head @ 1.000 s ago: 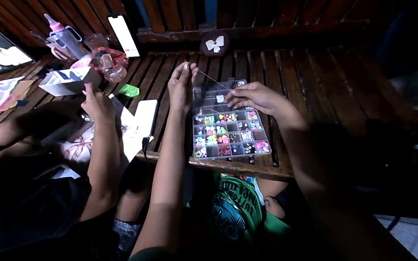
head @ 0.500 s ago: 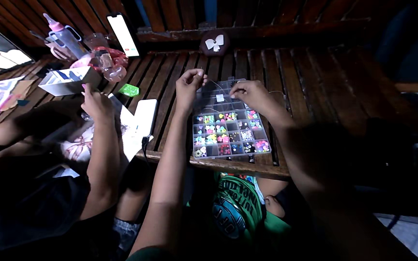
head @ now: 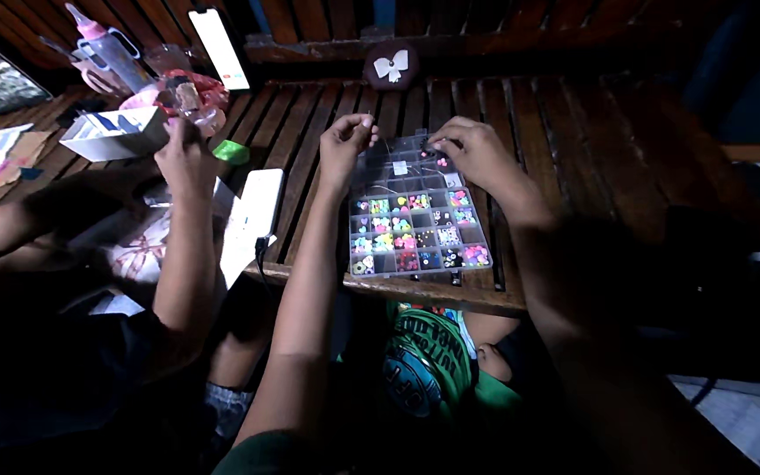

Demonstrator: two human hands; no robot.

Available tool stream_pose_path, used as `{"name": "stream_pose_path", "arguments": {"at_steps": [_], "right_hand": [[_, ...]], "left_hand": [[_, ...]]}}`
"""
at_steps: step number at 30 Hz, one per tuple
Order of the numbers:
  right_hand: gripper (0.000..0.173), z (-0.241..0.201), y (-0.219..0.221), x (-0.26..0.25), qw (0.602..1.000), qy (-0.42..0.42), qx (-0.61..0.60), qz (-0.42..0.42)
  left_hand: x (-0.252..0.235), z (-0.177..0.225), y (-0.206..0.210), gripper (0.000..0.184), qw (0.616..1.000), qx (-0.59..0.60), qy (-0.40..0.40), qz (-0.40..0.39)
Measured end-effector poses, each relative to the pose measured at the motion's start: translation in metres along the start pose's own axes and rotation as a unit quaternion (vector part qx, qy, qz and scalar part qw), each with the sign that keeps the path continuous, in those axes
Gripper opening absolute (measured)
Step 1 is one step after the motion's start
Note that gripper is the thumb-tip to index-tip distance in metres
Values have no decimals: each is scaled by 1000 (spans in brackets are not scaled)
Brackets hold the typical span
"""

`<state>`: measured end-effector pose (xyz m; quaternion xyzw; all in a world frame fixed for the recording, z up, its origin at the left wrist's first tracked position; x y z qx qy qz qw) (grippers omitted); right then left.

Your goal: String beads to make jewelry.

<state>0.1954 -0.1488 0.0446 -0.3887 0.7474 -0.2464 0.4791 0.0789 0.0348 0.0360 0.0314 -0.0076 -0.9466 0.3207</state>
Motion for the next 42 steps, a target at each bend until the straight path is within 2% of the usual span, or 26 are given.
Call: {"name": "stream_pose_path", "arguments": {"at_steps": [4,7,12,14,16,17,19,23,26,30,35,37,42], "right_hand": [[24,-19,-16,-1,999,-21,43,9],[33,-42,-21,-1,999,-23,38,-16],[14,-75,-7,32,992,-35,29,-116],[16,-87,0,53,987,-2,43,-158],[17,-106,1,66,976,65,60,-198],[15,-104,5,75,986,7,93,-141],[15,-100,10,84,987,-61,125,-79],[12,-105,11,80,979,-57,174,-93],[11,-112,15,72,965,-17,220,-142],[12,-117,22,66,954,68,239,-168],[16,-120,27,64,934,128,267,-198],[17,-123,28,63,933,127,266,-206],[15,-121,29,67,937,84,296,-165]], "left_hand": [[0,1,1,14,1000,-26,0,5],[1,5,0,17,991,-115,51,37],[8,15,10,22,945,-285,144,69],[9,15,15,22,934,-313,160,57],[12,16,19,21,925,-335,173,44],[13,16,22,21,920,-347,176,40],[14,17,24,21,915,-360,177,34],[14,17,25,21,916,-360,176,31],[14,16,26,22,916,-366,164,20],[13,16,27,22,914,-368,168,18],[14,17,27,22,917,-364,162,12],[13,16,27,22,920,-360,158,6],[13,15,28,22,918,-366,154,3]]}}
Point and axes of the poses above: each hand's wrist, its own x-axis away from the middle knuckle, its own y-axis out of the palm, z = x × y, the point moved 6 cm from there along -x, towards the middle knuckle, and after that the axes turned 15 degrees about -y, right-handed, at the moved point
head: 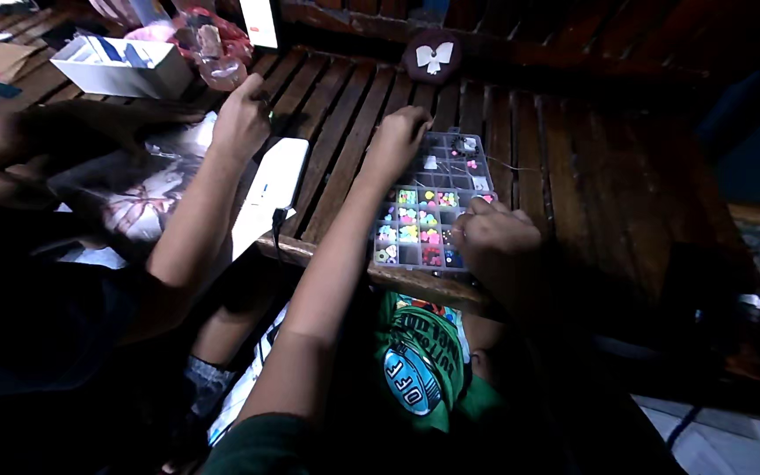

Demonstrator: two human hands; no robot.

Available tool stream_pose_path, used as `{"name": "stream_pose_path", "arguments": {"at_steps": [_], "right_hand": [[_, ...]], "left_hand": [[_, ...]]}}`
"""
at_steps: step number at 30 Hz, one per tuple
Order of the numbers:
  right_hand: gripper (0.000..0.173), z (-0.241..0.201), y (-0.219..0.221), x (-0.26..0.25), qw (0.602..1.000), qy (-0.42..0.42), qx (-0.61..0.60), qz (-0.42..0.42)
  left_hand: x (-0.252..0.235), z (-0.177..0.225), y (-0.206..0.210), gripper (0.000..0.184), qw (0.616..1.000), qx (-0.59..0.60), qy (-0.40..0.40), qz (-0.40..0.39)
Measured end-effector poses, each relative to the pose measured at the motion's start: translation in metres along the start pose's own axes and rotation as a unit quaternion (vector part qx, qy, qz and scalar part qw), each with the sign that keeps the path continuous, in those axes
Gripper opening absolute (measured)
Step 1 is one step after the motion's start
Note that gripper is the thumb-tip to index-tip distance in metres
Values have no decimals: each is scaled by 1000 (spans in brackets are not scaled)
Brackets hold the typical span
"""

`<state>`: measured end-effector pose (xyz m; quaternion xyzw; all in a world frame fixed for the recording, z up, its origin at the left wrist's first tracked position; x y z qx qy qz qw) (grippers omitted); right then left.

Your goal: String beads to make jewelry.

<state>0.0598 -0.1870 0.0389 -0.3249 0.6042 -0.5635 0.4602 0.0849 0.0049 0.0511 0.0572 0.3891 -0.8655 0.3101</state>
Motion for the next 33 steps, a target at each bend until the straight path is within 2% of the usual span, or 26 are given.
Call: {"name": "stream_pose_path", "arguments": {"at_steps": [3,8,14,23,29,33], "right_hand": [[12,3,-3,5,999,-12,-36,32],[14,11,-10,9,995,7,-99,29],[13,7,-12,9,997,-25,-70,25],[9,3,-5,5,998,-18,-56,9],[15,4,0,-1,998,-37,-46,-28],[20,22,-5,-9,989,-29,-136,-52]], "left_hand": [[-2,1,0,22,1000,-5,6,-1],[-1,0,2,23,1000,-12,15,-1],[-1,0,3,23,1000,-19,12,-4],[-1,-1,5,22,1000,-21,12,-6],[-3,-1,5,23,1000,-23,9,-13],[-2,-1,4,23,1000,-1,-10,-25]]}}
Point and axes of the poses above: each hand's wrist, its own x-axis away from the middle knuckle, its own y-axis out of the palm, z = x × y, the point moved 6 cm from there along -x, towards the middle knuckle, and after that the axes turned 15 degrees about -y, right-handed, at the moved point
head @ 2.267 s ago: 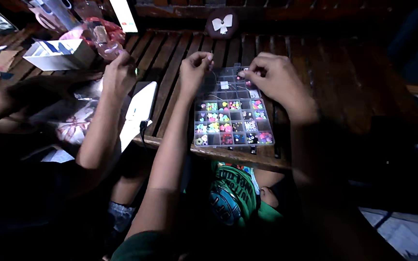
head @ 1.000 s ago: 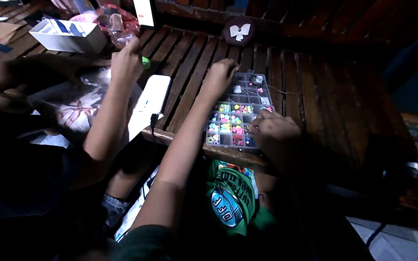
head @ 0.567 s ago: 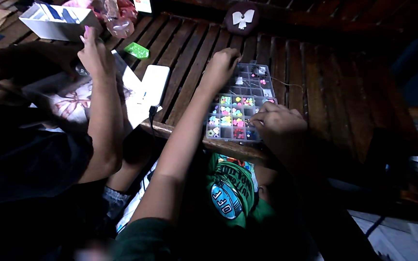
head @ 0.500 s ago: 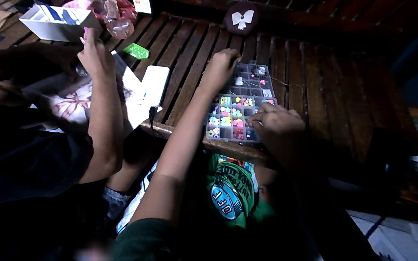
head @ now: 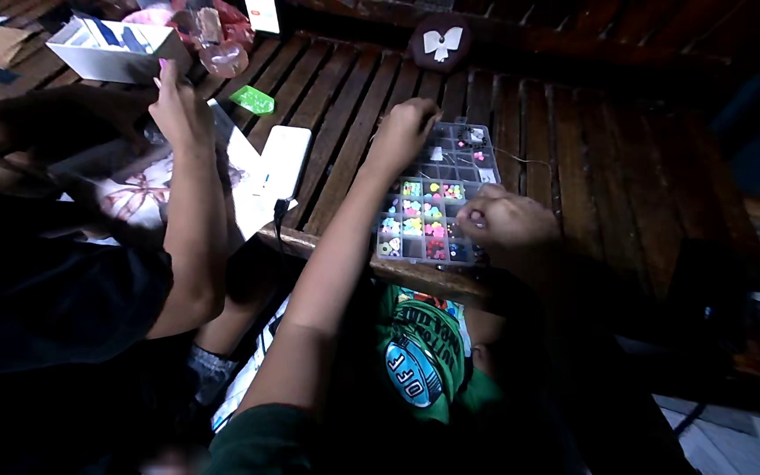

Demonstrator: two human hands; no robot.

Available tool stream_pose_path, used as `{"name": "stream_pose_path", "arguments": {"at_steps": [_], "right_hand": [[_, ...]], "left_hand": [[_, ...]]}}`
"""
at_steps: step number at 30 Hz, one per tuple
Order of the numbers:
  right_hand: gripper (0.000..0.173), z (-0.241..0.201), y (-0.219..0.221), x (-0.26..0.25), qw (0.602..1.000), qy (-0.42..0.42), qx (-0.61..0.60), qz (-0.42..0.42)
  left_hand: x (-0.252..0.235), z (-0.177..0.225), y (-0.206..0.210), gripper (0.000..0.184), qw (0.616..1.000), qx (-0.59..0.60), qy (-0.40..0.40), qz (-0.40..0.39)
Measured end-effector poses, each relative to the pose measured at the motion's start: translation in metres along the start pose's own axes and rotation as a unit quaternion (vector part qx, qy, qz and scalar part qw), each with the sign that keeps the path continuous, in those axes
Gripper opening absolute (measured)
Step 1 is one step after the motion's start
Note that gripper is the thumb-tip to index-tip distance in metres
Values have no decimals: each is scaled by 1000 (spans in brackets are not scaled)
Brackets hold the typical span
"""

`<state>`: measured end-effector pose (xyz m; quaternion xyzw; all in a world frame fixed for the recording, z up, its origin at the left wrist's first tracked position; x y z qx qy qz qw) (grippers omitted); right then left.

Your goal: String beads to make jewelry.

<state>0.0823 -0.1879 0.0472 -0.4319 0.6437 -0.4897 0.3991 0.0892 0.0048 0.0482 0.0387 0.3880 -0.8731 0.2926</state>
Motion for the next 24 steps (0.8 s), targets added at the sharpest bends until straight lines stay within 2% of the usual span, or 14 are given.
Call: {"name": "stream_pose_path", "arguments": {"at_steps": [1,3,6,8,11,14,24], "right_hand": [[22,8,-9,-6,999,9,-34,-5],[22,21,-30,-24,996,-1,-66,59],[19,40,-48,-63,976,-34,-123,175],[18,51,-45,-82,965,-48,-152,210],[17,56,-34,-90,952,-72,-169,246],[18,53,-23,-83,945,-98,-155,271],[19,57,-21,-85,954,-76,-111,267]], "left_hand": [[0,-1,-1,23,999,33,-10,-1],[-1,-3,-2,20,989,139,-41,-17],[1,-4,3,18,932,332,-118,-89],[5,-4,8,18,893,399,-166,-129],[4,-4,9,17,867,429,-214,-134],[10,-7,14,17,860,427,-239,-145],[8,-8,14,15,874,406,-231,-132]]}}
Point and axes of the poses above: each hand's wrist, its own x-axis away from the middle knuckle, its own y-axis out of the palm, z = x × y, the point moved 6 cm from there along -x, towards the middle knuckle, and after that the axes turned 15 degrees about -y, right-handed, at the moved point
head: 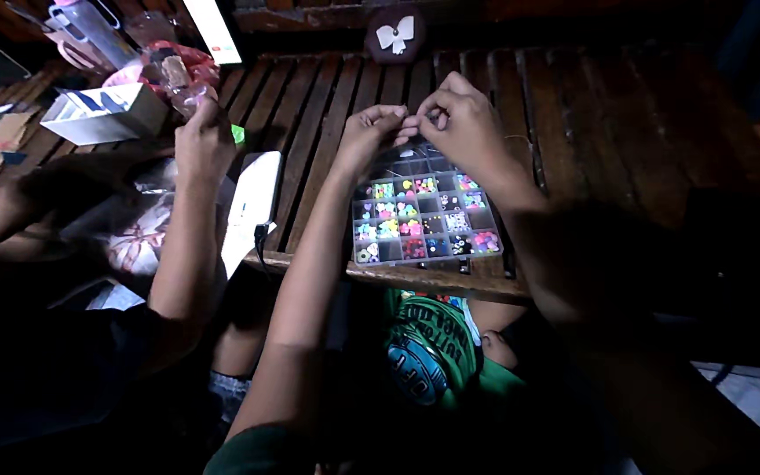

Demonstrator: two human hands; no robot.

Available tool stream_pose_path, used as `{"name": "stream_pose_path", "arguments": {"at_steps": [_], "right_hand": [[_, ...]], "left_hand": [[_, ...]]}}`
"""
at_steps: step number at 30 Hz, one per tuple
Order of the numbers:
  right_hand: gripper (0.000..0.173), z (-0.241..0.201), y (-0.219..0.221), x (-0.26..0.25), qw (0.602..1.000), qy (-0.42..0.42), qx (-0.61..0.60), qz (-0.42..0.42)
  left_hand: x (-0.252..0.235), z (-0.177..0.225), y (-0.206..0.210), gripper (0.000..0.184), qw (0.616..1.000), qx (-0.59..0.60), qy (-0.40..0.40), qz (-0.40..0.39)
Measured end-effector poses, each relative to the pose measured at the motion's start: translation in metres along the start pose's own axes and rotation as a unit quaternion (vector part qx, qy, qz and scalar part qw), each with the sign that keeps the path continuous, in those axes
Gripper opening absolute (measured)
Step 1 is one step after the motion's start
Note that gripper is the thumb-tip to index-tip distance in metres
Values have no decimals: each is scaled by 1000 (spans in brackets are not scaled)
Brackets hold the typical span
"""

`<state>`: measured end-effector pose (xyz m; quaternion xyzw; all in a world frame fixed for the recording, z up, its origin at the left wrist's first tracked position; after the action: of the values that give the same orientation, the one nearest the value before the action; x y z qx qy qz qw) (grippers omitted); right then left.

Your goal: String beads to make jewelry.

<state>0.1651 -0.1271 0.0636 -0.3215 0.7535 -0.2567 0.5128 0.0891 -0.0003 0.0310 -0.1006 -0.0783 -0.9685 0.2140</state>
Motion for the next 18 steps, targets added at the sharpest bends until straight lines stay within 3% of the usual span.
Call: {"name": "stream_pose_path", "arguments": {"at_steps": [12,18], "right_hand": [[16,6,0,1,998,-7,-61,3],[16,20,5,4,977,103,-189,-14]], "left_hand": [[-1,0,-1,13,1000,-16,13,-1],[-2,-1,1,12,997,-63,38,-5]]}}
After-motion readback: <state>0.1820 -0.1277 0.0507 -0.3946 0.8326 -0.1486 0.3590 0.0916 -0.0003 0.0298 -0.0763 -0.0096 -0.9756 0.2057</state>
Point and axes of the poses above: each hand's wrist, its own x-axis away from the middle knuckle, its own y-axis out of the palm, z = x × y, the point moved 6 cm from there along -x, towards the middle knuckle, and after that the axes turned 15 degrees about -y, right-handed, at the moved point
